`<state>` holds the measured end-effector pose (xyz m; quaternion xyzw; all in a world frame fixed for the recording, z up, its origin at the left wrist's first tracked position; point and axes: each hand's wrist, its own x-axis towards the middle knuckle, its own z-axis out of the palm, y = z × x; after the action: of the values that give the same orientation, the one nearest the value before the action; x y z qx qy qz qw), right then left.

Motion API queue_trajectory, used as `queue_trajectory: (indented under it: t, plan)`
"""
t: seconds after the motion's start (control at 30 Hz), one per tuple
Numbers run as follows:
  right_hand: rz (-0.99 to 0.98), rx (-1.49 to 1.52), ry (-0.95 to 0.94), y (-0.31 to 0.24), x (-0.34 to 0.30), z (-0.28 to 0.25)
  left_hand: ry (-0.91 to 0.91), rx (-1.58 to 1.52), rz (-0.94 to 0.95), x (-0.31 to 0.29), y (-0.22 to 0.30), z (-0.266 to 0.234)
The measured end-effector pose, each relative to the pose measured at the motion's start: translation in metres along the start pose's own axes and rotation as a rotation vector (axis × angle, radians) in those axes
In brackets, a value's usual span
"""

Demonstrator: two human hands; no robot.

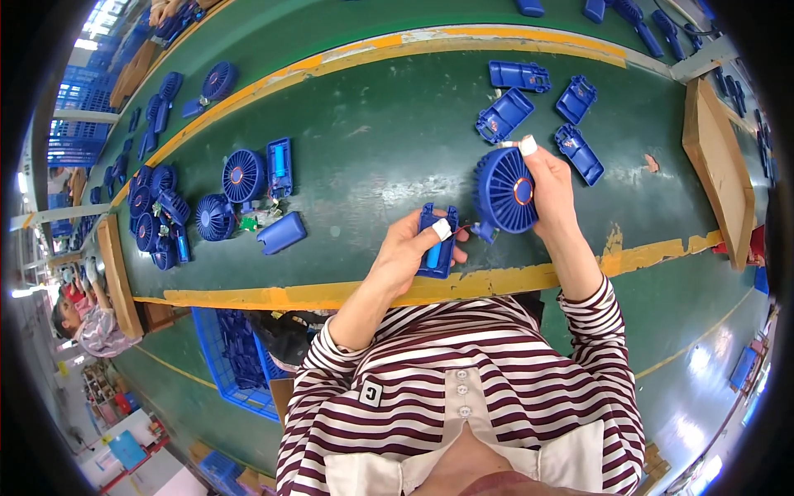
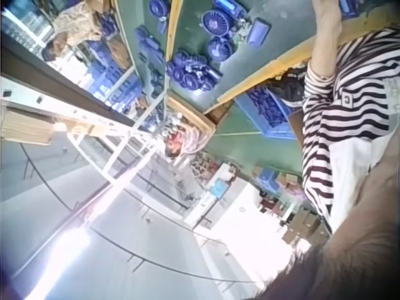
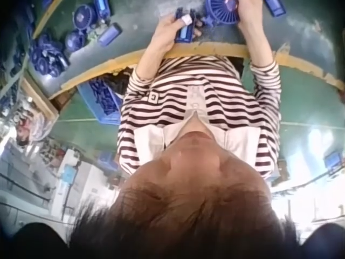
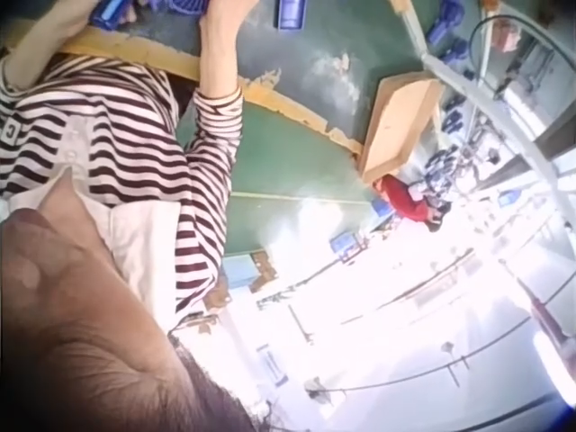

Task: The person assembles portable handheld fans by hand, inserting fan blades, circuit boards, and batteries into fan housings.

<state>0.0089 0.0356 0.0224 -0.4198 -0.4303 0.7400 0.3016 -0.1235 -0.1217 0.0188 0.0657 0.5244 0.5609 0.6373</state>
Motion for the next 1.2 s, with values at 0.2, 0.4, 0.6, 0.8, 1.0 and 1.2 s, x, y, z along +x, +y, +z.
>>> queue_trajectory:
  t: [0.2, 0.4, 0.6, 0.8, 1.0, 1.2]
  plan:
    - [-0.092, -0.078, -0.013, 0.009, 0.016, 0.012, -0.077, 0.162, 0.048, 0.0, -0.003, 0.0]
    - [-0.284, -0.518, -0.087, 0.002, 0.012, 0.034, -0.089, 0.228, 0.093, 0.002, -0.008, 0.005]
    - [-0.272, -0.528, -0.142, 0.006, 0.021, 0.032, -0.066, 0.46, 0.242, 0.004, -0.013, 0.001]
    - [-0.262, -0.538, -0.174, 0.005, 0.022, 0.038, 0.055, 0.512, 0.36, 0.003, -0.011, 0.008]
    - [-0.985, -0.629, -0.096, 0.022, 0.02, 0.02, -0.031, -0.019, 0.194, -0.003, 0.011, -0.016]
    - [-1.347, -0.892, -0.157, 0.042, -0.015, 0.025, -0.128, -0.221, 0.129, -0.002, 0.01, -0.026]
